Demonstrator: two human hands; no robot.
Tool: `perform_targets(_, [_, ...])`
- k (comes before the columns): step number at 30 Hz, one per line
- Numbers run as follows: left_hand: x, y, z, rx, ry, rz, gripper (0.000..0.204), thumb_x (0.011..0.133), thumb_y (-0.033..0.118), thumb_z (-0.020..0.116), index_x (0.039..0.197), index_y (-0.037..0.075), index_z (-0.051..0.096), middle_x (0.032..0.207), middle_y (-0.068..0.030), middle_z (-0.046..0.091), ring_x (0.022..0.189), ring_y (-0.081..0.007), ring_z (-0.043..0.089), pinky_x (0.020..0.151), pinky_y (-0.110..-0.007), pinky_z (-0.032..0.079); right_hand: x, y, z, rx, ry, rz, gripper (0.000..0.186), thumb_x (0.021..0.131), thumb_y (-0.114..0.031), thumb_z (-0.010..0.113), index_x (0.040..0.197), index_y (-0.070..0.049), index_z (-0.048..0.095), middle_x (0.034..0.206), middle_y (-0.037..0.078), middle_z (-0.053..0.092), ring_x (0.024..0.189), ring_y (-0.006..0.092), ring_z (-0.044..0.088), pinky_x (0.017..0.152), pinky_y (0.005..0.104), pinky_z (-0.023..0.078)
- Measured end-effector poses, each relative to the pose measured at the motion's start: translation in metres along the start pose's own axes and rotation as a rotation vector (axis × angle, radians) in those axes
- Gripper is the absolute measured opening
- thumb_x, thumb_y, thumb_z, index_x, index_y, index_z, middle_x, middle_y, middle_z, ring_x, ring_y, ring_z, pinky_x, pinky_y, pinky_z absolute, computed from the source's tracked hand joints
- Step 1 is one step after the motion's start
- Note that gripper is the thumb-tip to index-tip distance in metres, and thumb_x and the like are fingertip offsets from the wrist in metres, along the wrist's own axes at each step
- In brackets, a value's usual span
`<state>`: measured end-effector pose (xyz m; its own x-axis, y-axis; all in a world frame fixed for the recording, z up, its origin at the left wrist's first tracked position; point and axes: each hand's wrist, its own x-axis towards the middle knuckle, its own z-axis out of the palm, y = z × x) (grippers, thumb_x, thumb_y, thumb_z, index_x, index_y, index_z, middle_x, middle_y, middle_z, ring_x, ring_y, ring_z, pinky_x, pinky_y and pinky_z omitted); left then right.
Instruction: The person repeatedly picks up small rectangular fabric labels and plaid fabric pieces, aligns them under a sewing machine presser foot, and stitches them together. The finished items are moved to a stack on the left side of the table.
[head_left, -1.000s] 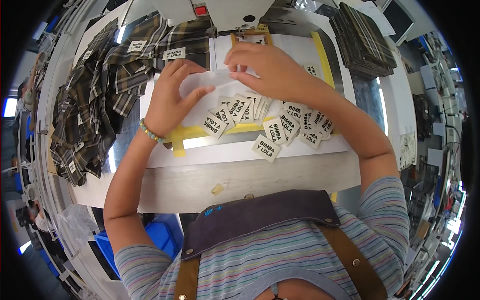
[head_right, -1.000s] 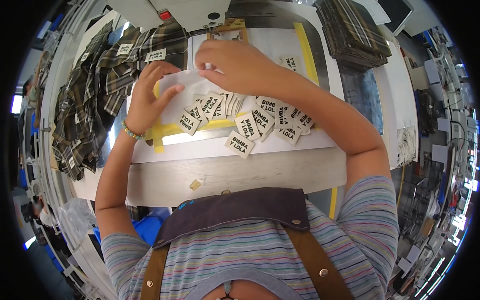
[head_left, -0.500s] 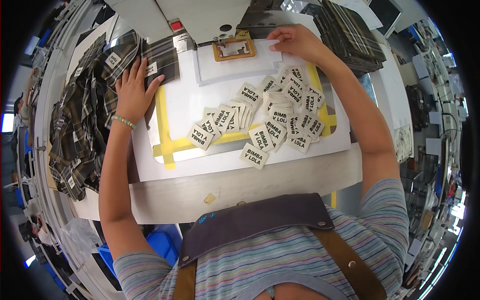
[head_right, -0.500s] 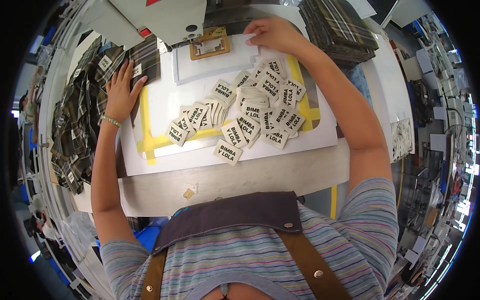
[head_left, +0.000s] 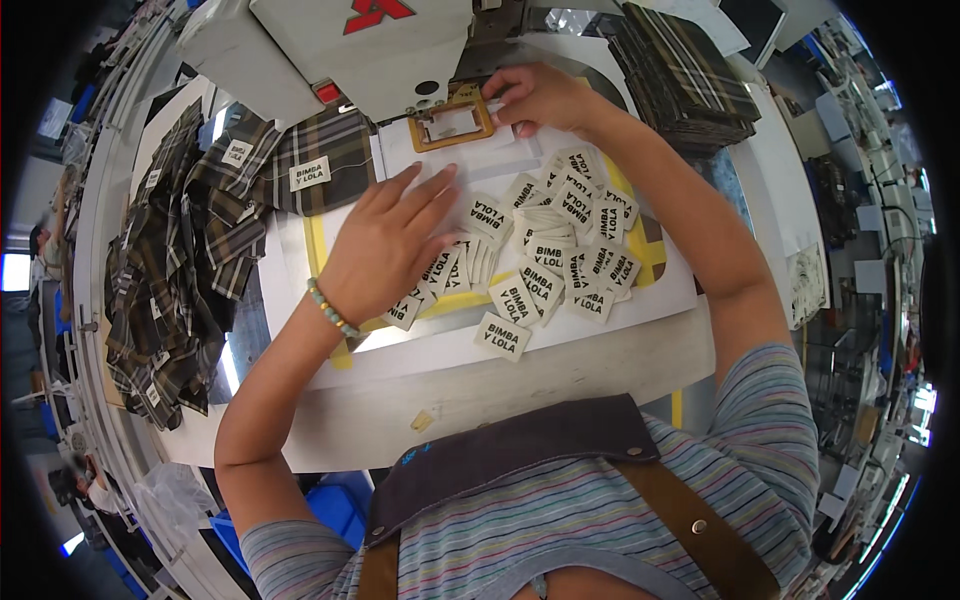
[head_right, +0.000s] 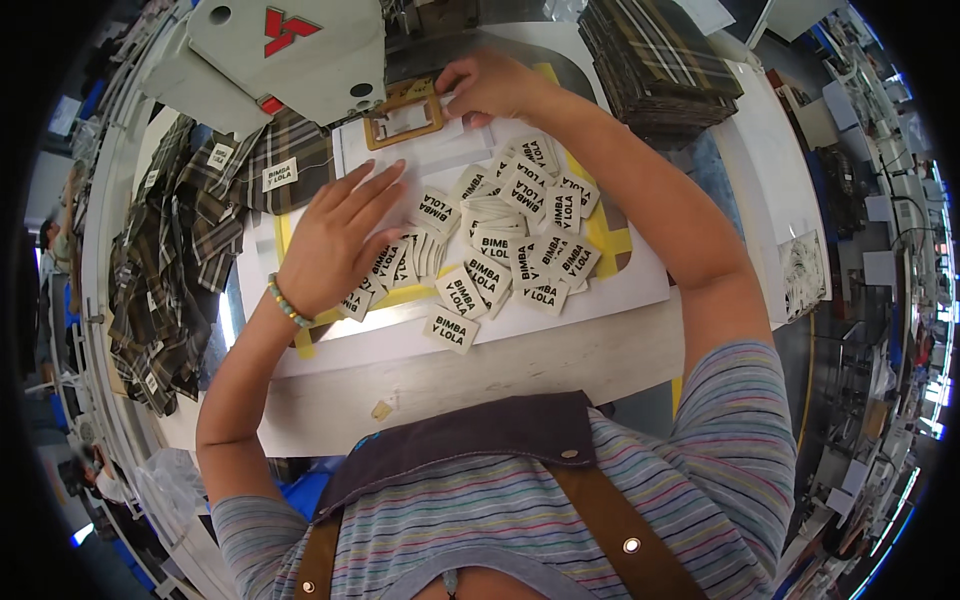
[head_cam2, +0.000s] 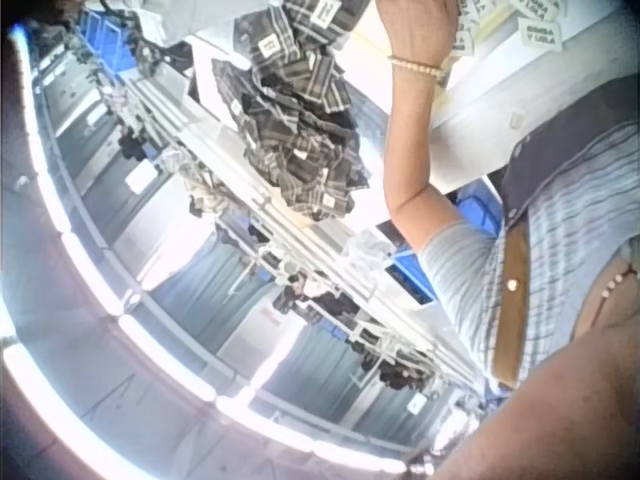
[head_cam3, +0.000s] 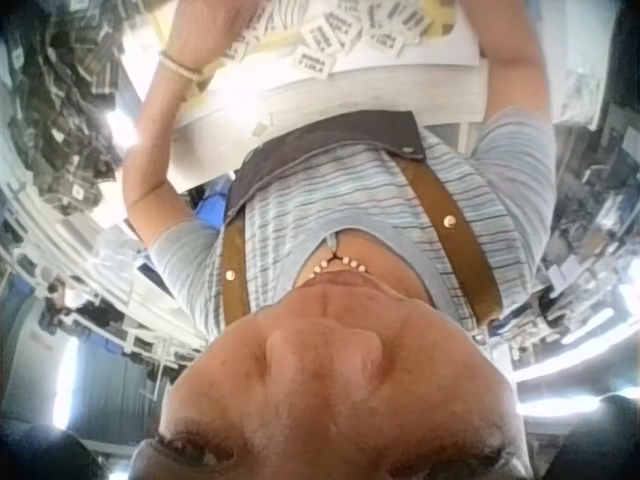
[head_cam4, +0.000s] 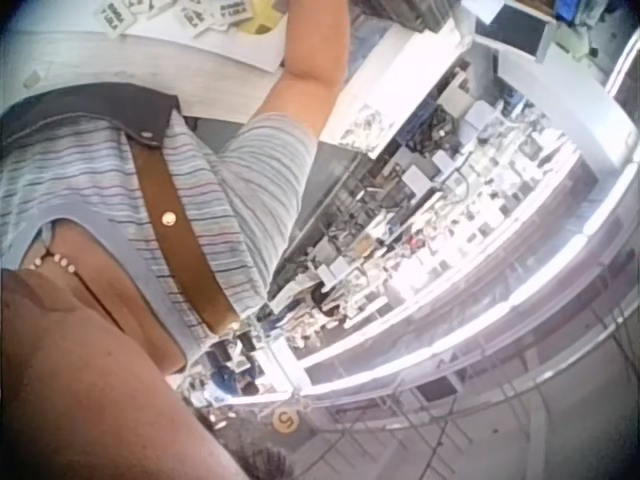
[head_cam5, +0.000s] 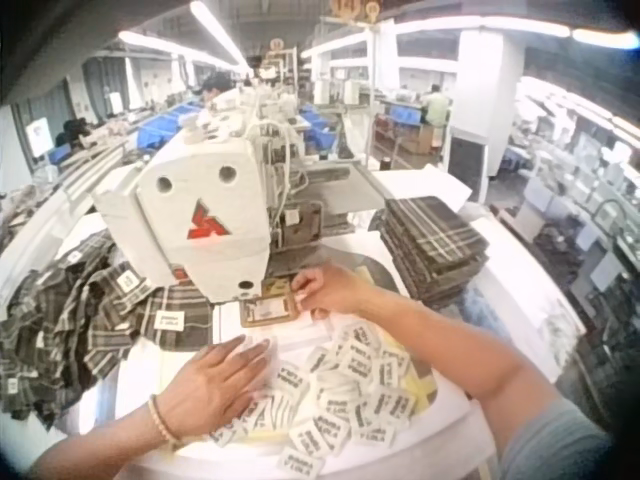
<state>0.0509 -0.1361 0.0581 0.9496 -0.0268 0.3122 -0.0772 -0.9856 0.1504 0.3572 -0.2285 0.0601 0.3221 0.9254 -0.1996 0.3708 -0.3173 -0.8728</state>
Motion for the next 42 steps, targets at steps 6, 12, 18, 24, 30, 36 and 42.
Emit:
perform_targets(6, [0.028, 0.006, 0.023, 0.037, -0.033, -0.051, 0.064, 0.102, 0.037, 0.067, 0.155, 0.004, 0.052, 0.162, -0.0143, 0.053, 0.14, -0.0461, 0.051, 0.117, -0.053, 0.042, -0.01, -0.002, -0.001, 0.012, -0.025, -0.017, 0.05, 0.088, -0.016, 0.08, 0.136, -0.005, 0.069, 0.107, 0.008, 0.077, 0.087, 0.0126, 0.071, 0.074, 0.0268, 0.059])
perform_targets(12, [0.001, -0.006, 0.013, 0.088, -0.045, -0.147, 0.062, 0.103, 0.035, 0.066, 0.156, 0.005, 0.052, 0.163, -0.0133, 0.051, 0.15, -0.0461, 0.043, 0.122, -0.055, 0.036, -0.041, -0.004, -0.009, -0.373, 0.06, -0.178, 0.047, 0.1, -0.024, 0.072, 0.143, -0.006, 0.066, 0.12, 0.01, 0.077, 0.104, 0.019, 0.071, 0.091, 0.0352, 0.058])
perform_targets(18, [-0.003, -0.011, 0.011, 0.049, -0.077, -0.137, 0.064, 0.105, 0.035, 0.064, 0.16, 0.007, 0.047, 0.168, -0.011, 0.048, 0.158, -0.0453, 0.032, 0.128, -0.058, 0.027, -0.083, 0.004, 0.019, -0.803, 0.034, -0.422, 0.056, 0.107, -0.048, 0.061, 0.15, -0.013, 0.064, 0.161, 0.022, 0.049, 0.152, 0.0347, 0.042, 0.123, 0.0483, 0.036])
perform_targets(24, [0.002, -0.007, 0.012, 0.021, -0.1, -0.134, 0.064, 0.106, 0.036, 0.061, 0.161, 0.006, 0.046, 0.17, -0.0109, 0.043, 0.16, -0.0464, 0.028, 0.129, -0.06, 0.023, -0.083, 0.01, 0.047, -0.93, 0.088, -0.486, 0.064, 0.108, -0.053, 0.056, 0.159, -0.014, 0.054, 0.169, 0.03, 0.033, 0.16, 0.0437, 0.026, 0.128, 0.0558, 0.024])
perform_targets(30, [0.004, -0.005, 0.011, -0.013, -0.107, -0.159, 0.067, 0.105, 0.04, 0.062, 0.161, 0.007, 0.045, 0.17, -0.0124, 0.043, 0.16, -0.0481, 0.026, 0.13, -0.06, 0.021, -0.084, 0.01, 0.051, -0.932, 0.123, -0.464, 0.063, 0.108, -0.05, 0.059, 0.159, -0.012, 0.054, 0.168, 0.031, 0.034, 0.16, 0.0445, 0.027, 0.128, 0.057, 0.024])
perform_targets(36, [0.012, -0.005, 0.02, -0.014, -0.104, -0.15, 0.076, 0.105, 0.049, 0.059, 0.164, 0.004, 0.041, 0.169, -0.0182, 0.042, 0.161, -0.0514, 0.022, 0.13, -0.062, 0.018, -0.084, 0.008, 0.054, -0.921, 0.141, -0.461, 0.063, 0.108, -0.05, 0.058, 0.157, -0.011, 0.055, 0.168, 0.031, 0.034, 0.159, 0.0444, 0.027, 0.128, 0.0577, 0.023])
perform_targets(42, [0.02, -0.007, 0.031, 0.004, -0.041, -0.13, 0.09, 0.103, 0.064, 0.056, 0.163, 0.0, 0.04, 0.163, -0.0259, 0.045, 0.157, -0.0583, 0.023, 0.128, -0.067, 0.02, -0.084, 0.01, 0.057, -0.924, 0.156, -0.461, 0.063, 0.108, -0.05, 0.058, 0.157, -0.011, 0.055, 0.167, 0.031, 0.035, 0.159, 0.0444, 0.027, 0.128, 0.0595, 0.022])
